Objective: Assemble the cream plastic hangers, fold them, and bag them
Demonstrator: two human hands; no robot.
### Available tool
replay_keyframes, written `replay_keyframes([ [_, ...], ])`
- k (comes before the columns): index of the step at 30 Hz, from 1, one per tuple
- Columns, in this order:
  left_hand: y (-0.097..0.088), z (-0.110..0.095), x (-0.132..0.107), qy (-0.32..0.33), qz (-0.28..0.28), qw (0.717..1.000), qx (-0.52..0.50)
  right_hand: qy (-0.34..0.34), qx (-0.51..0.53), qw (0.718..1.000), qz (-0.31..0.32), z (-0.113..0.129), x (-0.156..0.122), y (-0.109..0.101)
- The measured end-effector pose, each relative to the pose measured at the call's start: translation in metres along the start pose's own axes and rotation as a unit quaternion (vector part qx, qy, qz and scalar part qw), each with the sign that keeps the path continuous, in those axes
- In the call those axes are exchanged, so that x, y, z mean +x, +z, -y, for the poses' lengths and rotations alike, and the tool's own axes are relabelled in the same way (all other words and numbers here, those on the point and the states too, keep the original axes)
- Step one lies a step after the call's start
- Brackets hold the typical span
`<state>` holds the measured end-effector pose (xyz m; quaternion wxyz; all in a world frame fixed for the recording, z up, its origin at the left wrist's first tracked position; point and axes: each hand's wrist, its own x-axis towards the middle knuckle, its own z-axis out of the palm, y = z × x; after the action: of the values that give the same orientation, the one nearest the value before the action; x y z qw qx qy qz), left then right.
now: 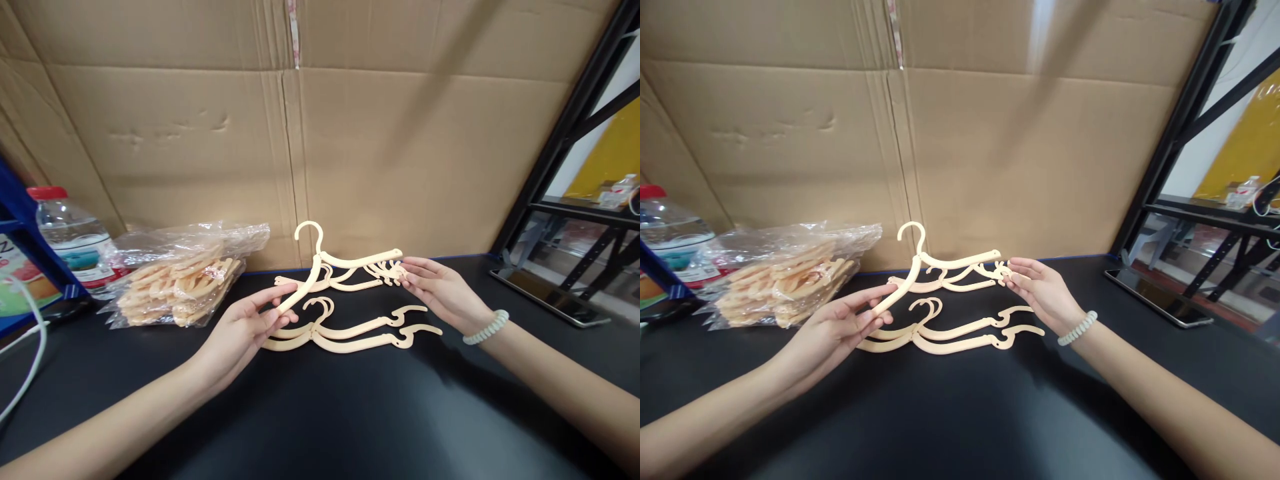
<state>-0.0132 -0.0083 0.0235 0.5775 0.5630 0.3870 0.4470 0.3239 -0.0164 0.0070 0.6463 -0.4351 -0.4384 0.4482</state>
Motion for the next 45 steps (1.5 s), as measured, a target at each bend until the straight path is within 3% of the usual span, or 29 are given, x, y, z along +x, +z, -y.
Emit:
replay_keyframes([
  [4, 0.003, -0.001, -0.001, 0.023, 0.025, 0.999, 0.01, 0.071, 0.053, 0.995, 0.055, 0.0, 0.0, 0.001],
  [12, 0.013, 0.0, -0.012, 0.055, 0.055, 0.993, 0.087, 0.106, 0.053, 0.986, 0.116, 0.003, -0.005, 0.01],
  [19, -0.006, 0.022, -0.02, 0.108, -0.003, 0.979, 0.174, 0.116, 0.075, 0.984, 0.114, 0.005, -0.005, 0.012],
  [27, -0.017, 0.023, -0.02, 0.168, -0.075, 0.94, 0.286, 0.126, 0.057, 0.98, 0.14, 0.015, -0.01, 0.013],
  [34, -0.014, 0.024, -0.023, 0.185, -0.085, 0.932, 0.301, 0.166, 0.039, 0.961, 0.217, 0.024, -0.02, 0.016],
  [45, -0.013, 0.022, -0.022, 0.226, -0.069, 0.922, 0.307, 0.225, 0.052, 0.949, 0.216, 0.028, -0.025, 0.018],
])
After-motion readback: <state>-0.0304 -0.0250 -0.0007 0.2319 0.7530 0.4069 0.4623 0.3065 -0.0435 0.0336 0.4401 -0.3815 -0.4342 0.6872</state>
